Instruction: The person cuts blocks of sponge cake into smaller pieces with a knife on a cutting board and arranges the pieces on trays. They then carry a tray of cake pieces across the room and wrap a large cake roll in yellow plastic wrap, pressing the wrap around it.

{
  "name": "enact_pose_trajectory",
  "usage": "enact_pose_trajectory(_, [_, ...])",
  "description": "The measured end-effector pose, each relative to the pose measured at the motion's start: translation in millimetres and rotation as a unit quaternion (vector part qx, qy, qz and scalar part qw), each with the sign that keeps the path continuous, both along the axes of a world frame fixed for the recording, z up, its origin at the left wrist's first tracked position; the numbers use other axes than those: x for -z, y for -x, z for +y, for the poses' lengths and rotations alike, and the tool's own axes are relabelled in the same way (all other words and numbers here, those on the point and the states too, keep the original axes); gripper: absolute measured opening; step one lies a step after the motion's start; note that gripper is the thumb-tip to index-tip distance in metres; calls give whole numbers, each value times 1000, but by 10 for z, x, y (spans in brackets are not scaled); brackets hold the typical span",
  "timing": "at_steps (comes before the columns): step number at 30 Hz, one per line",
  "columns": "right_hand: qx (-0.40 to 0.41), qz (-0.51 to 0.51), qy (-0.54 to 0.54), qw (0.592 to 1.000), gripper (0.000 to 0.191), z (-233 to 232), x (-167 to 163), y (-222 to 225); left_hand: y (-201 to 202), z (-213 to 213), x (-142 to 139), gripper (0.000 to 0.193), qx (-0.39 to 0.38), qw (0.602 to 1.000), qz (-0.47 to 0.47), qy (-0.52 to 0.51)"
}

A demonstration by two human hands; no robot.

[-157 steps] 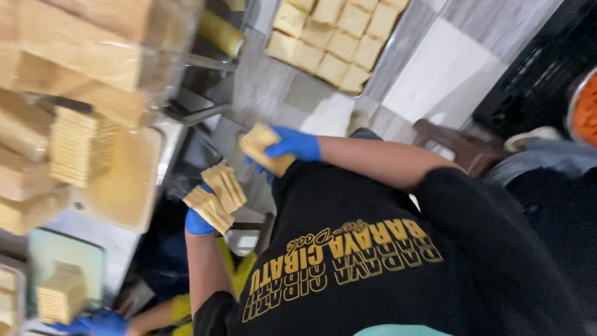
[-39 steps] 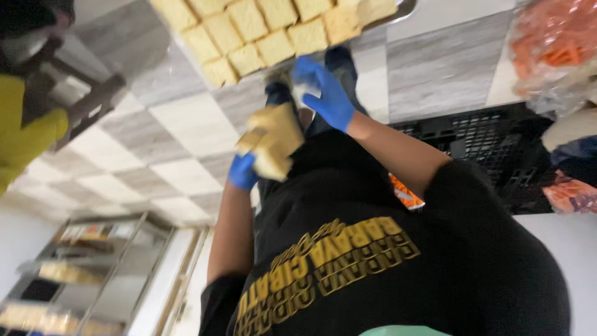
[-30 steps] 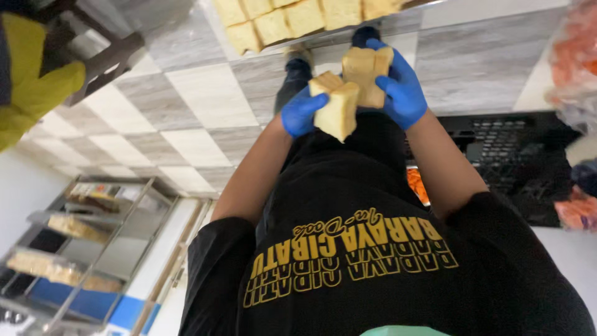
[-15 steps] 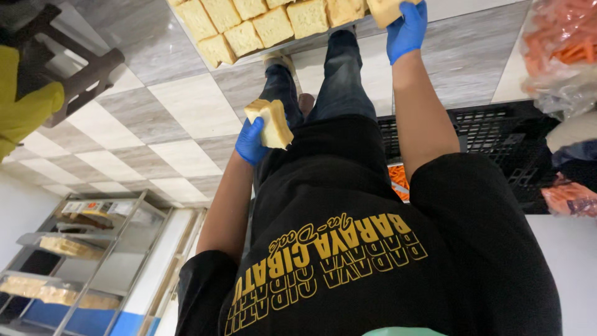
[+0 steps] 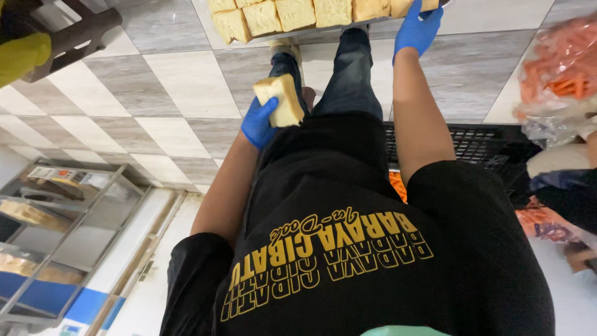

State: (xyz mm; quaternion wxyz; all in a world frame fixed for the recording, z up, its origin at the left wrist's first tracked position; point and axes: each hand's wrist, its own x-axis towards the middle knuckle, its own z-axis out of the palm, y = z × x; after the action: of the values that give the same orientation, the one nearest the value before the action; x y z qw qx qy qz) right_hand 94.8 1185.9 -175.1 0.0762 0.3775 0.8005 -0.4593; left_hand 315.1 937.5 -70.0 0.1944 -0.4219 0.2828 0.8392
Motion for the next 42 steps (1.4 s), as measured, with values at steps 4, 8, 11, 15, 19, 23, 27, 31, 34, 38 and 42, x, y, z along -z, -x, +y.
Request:
enact_pose_trajectory(4, [14,54,56,997,41,92,-38,-65,296,11,44,61,10,999,-23,20])
enact_pose_trajectory(8, [80,225,302,923,44,21,-206,-346,844,31,185,70,276,929,35,245])
enact_pose_trajectory(11, [-148,107,553,813,52,-128,-486,-682,1165,189,216,78,400,879,93,245])
enact_pose_trajectory(15, [-205,31,620,757,65,-263,-684,-855,1265,368,234,92,436,800,207,356])
enact_pose_trajectory(19, [-196,-71,583,785,60,-251,-621,-921,1011,318,130,94,465,732,210,450])
enact_pose_trajectory(23, [-259,-136,543,787,57,-204,-539,-1087,650,227,24,83,466,806,118,345])
enact_pose_trajectory(27, [-352,-151,462,800,59,-411,-594,-1142,488,67,63,81,457,828,115,304])
enact_pose_trajectory(31, [-246,-148,511,810,56,-872,-782,-1092,487,-206,82,77,428,826,115,348])
enact_pose_trajectory(34, [-145,-143,545,814,50,-1250,-1044,-1053,489,-365,20,71,387,828,116,388])
enact_pose_trajectory(38, [-223,-123,494,831,55,-1632,-1306,-996,538,-539,-215,80,418,815,102,388])
enact_pose_trajectory(42, [-346,-103,377,853,65,-1604,-1249,-469,485,-750,-249,51,422,797,153,405])
